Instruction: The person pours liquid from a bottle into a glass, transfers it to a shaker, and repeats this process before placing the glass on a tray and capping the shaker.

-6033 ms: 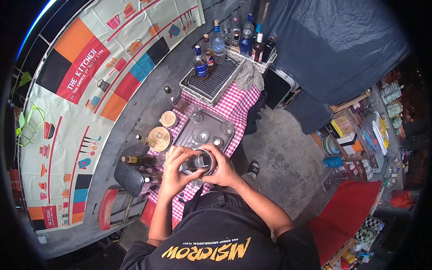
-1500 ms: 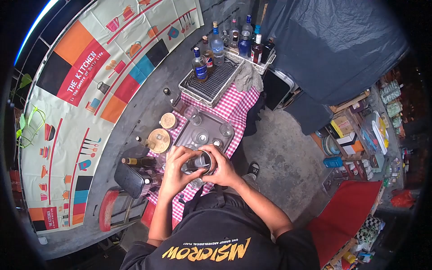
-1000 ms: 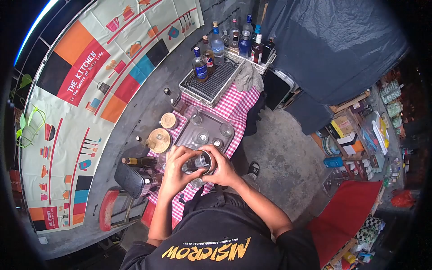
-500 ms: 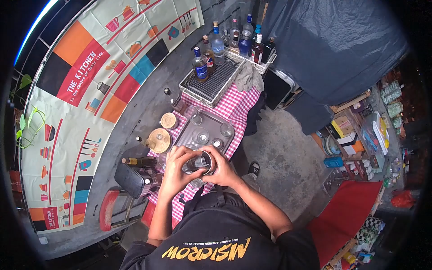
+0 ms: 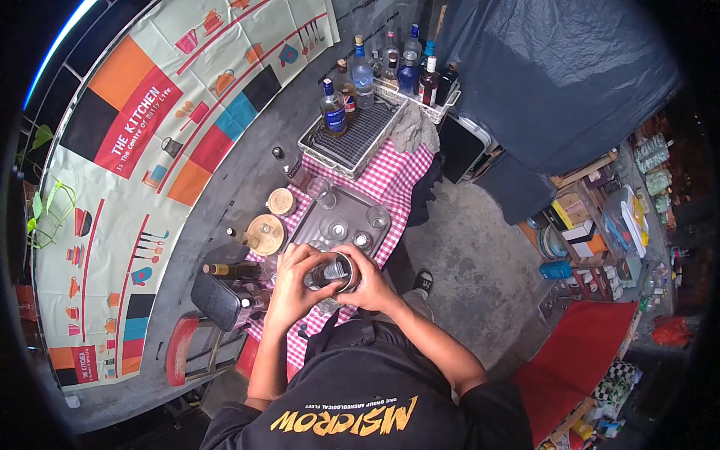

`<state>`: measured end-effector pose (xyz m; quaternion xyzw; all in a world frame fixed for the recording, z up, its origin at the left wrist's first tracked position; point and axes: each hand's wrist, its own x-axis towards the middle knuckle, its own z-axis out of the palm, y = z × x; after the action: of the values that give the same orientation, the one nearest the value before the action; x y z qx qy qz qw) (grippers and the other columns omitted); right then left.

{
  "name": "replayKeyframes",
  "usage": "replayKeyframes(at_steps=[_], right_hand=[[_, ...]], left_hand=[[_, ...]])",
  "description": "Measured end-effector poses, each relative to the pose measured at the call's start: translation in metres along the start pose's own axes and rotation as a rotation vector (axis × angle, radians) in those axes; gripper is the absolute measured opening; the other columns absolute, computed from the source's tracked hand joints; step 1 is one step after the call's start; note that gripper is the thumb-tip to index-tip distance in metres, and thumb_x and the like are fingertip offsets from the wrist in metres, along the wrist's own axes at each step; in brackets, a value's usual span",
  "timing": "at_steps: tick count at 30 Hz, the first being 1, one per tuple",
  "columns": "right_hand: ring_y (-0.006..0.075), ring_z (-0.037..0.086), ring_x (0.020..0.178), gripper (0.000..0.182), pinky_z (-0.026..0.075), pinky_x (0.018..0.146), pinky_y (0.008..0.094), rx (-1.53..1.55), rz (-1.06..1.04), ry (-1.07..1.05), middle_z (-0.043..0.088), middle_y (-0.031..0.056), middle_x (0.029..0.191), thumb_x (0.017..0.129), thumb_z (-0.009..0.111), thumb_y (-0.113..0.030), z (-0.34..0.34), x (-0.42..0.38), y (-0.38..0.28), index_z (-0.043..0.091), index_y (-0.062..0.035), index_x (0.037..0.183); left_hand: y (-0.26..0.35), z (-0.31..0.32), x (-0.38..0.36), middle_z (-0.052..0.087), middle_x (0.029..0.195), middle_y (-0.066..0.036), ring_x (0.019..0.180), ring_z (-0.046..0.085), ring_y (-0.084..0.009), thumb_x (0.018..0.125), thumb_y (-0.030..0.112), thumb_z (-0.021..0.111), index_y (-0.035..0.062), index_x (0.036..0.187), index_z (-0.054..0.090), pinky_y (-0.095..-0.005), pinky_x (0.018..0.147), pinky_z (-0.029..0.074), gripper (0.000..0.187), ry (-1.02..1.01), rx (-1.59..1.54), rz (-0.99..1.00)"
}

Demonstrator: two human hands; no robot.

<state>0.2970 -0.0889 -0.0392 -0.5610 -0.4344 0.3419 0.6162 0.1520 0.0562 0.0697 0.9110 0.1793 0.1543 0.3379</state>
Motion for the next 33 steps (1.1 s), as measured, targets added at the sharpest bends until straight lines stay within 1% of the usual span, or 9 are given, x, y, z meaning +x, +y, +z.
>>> replayKeyframes(at_steps=[6,18,24,33], right_hand=[[0.0266,0.063,0.139,0.095,0.050,0.117,0.0408,0.018,0.022,-0.011,0.064,0.0142,0.145,0.067,0.094,-0.008,0.001,-0.002,0.004,0.054,-0.0032,0.152],[0.0265,0.064,0.135,0.093,0.050,0.116,0.0404,0.020,-0.015,-0.003,0.064,0.0123,0.139,0.065,0.092,-0.007,0.001,0.000,0.000,0.055,-0.0027,0.150],[0.0262,0.065,0.133,0.090,0.051,0.114,0.0403,-0.026,-0.031,0.009,0.064,0.0121,0.137,0.065,0.091,-0.006,0.000,0.001,-0.007,0.056,-0.0031,0.148],[0.0259,0.065,0.132,0.089,0.051,0.114,0.0400,0.000,-0.029,0.015,0.064,0.0119,0.136,0.065,0.091,-0.007,0.001,0.000,-0.004,0.056,-0.0029,0.147]], left_hand=[[0.001,-0.001,0.000,0.069,0.105,-0.008,0.106,0.063,-0.0305,0.069,0.020,0.099,0.0058,0.120,0.083,-0.0449,0.101,0.047,0.056,0.004,0.000,0.003],[0.000,0.001,-0.002,0.070,0.105,-0.008,0.106,0.064,-0.0306,0.069,0.020,0.099,0.0066,0.121,0.083,-0.0457,0.101,0.047,0.056,0.015,-0.007,0.004],[0.002,0.000,-0.002,0.070,0.105,-0.008,0.107,0.064,-0.0308,0.069,0.021,0.099,0.0068,0.121,0.083,-0.0462,0.101,0.047,0.056,0.011,0.010,0.003],[0.002,0.000,-0.002,0.069,0.105,-0.008,0.107,0.063,-0.0306,0.070,0.021,0.099,0.0068,0.122,0.083,-0.0457,0.102,0.047,0.057,-0.001,0.015,0.003]])
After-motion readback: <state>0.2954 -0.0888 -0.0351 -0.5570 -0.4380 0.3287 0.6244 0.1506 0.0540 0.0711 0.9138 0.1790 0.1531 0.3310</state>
